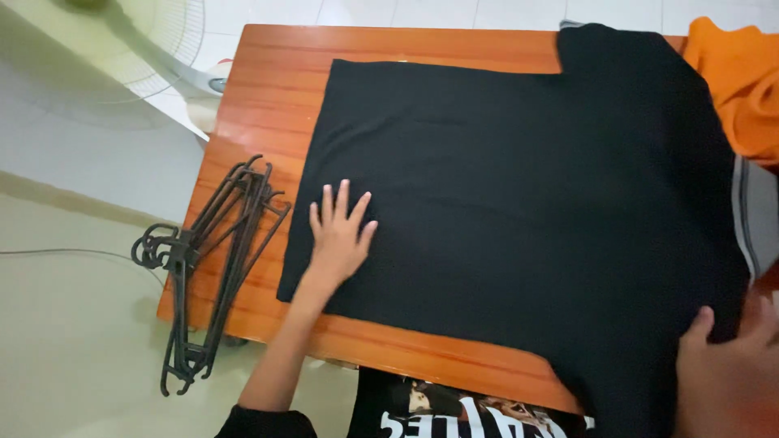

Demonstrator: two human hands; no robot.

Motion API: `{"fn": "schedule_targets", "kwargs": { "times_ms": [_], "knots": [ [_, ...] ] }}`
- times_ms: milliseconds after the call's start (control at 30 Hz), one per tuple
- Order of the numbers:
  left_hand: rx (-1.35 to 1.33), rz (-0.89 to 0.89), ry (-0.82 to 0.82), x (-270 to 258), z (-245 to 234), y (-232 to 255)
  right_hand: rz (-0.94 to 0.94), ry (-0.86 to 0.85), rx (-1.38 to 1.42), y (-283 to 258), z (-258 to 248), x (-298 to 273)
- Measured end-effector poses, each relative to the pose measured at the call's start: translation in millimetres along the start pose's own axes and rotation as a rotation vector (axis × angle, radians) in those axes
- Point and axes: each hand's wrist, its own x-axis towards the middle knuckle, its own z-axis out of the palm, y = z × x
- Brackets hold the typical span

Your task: The person is smoothing out shirts on a table and placing them onto hangers.

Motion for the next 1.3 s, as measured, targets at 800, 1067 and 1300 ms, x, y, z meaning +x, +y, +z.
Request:
{"fn": "schedule_targets", "kwargs": {
  "times_ms": [800,1067,1300],
  "knots": [
    [-1.801,-0.359,-0.76,-87.5,39.1,85.6,-1.101,-0.133,0.389,-220.5,9.6,131.1],
    [-0.482,-0.028,-0.744,36.7,-30.3,115.4,-0.928,-0.133,0.381,-258.8,16.1,187.0],
    [-0.181,0.296,0.452,152.8,-65.9,35.0,-0.774,0.541,0.243,-177.2,-71.6,285.4]
  ]
}}
